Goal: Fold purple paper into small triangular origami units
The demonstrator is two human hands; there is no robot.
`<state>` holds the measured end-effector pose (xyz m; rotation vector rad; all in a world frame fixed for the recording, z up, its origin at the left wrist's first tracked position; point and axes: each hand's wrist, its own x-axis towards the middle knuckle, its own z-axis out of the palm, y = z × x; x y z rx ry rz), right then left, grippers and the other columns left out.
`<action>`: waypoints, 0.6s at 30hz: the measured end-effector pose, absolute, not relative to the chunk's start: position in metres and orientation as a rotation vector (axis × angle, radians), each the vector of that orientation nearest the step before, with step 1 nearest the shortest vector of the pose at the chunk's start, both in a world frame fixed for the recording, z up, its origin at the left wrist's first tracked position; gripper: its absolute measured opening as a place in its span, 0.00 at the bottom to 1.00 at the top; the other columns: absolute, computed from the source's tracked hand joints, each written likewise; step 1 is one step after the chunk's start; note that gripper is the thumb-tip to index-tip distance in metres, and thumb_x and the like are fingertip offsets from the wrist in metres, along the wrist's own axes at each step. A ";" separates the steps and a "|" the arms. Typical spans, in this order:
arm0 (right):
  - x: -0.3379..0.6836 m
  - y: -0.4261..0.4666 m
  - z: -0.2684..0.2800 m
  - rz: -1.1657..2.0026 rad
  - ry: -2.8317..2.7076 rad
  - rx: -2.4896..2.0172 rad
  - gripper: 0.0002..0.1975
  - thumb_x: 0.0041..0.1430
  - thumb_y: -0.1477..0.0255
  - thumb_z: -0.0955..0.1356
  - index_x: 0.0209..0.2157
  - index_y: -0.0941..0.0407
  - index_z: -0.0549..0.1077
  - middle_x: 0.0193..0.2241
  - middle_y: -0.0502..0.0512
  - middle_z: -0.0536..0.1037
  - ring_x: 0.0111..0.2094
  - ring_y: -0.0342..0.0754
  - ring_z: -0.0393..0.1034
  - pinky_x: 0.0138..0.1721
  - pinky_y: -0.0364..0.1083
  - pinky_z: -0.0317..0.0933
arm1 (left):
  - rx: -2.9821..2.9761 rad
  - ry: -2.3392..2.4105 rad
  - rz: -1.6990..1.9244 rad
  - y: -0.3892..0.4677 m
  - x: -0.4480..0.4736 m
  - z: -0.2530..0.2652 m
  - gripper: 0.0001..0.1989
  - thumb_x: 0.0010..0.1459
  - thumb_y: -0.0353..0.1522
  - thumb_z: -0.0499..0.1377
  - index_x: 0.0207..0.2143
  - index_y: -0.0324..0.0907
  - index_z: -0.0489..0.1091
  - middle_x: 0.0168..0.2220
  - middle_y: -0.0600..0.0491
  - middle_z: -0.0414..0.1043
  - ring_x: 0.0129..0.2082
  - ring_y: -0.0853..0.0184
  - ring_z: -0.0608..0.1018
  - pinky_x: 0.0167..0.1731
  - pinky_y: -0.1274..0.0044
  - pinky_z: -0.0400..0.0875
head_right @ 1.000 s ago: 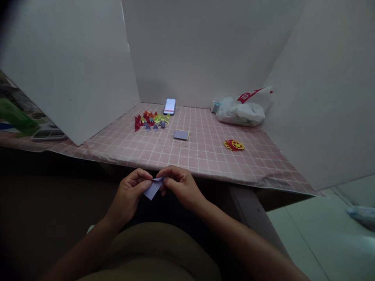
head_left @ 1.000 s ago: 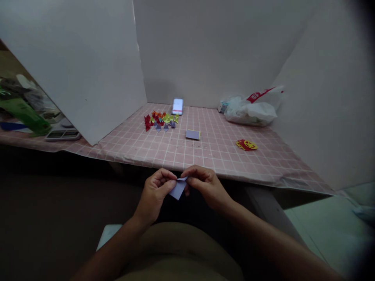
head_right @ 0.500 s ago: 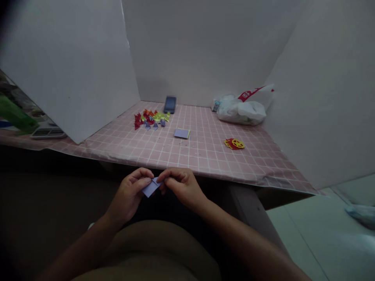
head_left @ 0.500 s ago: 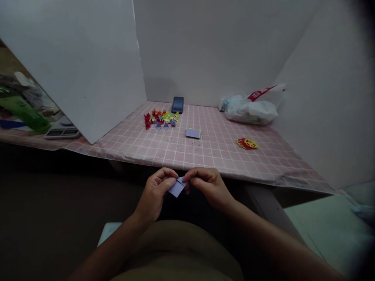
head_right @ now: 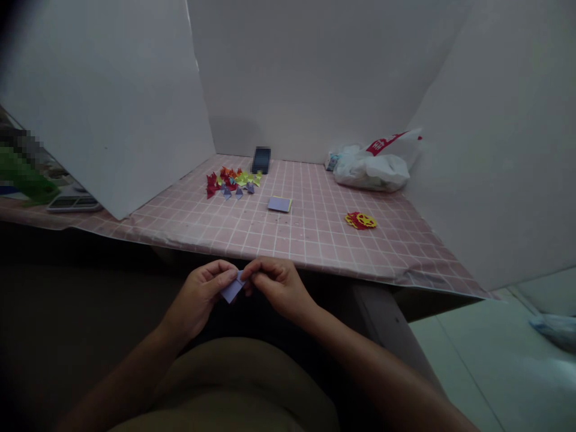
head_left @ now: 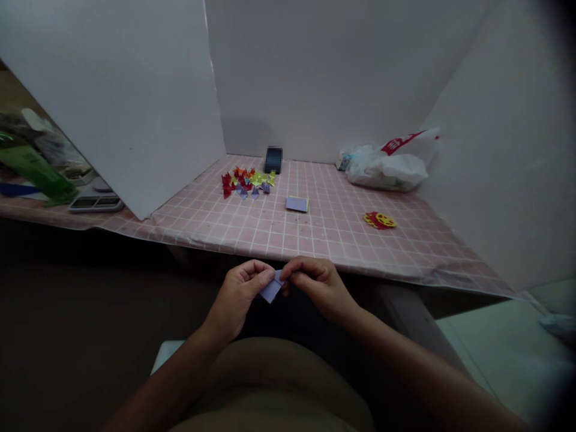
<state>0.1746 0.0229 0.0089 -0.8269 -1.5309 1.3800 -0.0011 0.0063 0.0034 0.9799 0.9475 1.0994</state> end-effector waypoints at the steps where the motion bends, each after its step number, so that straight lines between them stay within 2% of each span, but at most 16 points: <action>1: 0.174 0.023 0.009 1.371 -1.544 -0.829 0.08 0.56 0.75 0.66 0.30 0.55 0.78 0.23 0.49 0.77 0.26 0.43 0.72 0.33 0.45 0.68 | 0.974 0.951 1.105 0.006 -0.001 0.003 0.11 0.53 0.37 0.66 0.28 0.38 0.73 0.24 0.54 0.74 0.23 0.72 0.70 0.26 0.79 0.62; 18: 0.175 0.025 0.009 1.339 -1.616 -0.853 0.06 0.55 0.75 0.67 0.32 0.55 0.78 0.24 0.49 0.77 0.27 0.44 0.73 0.33 0.45 0.67 | 0.933 0.969 1.124 0.006 -0.002 -0.001 0.12 0.52 0.38 0.66 0.26 0.38 0.73 0.22 0.55 0.72 0.22 0.73 0.68 0.25 0.80 0.61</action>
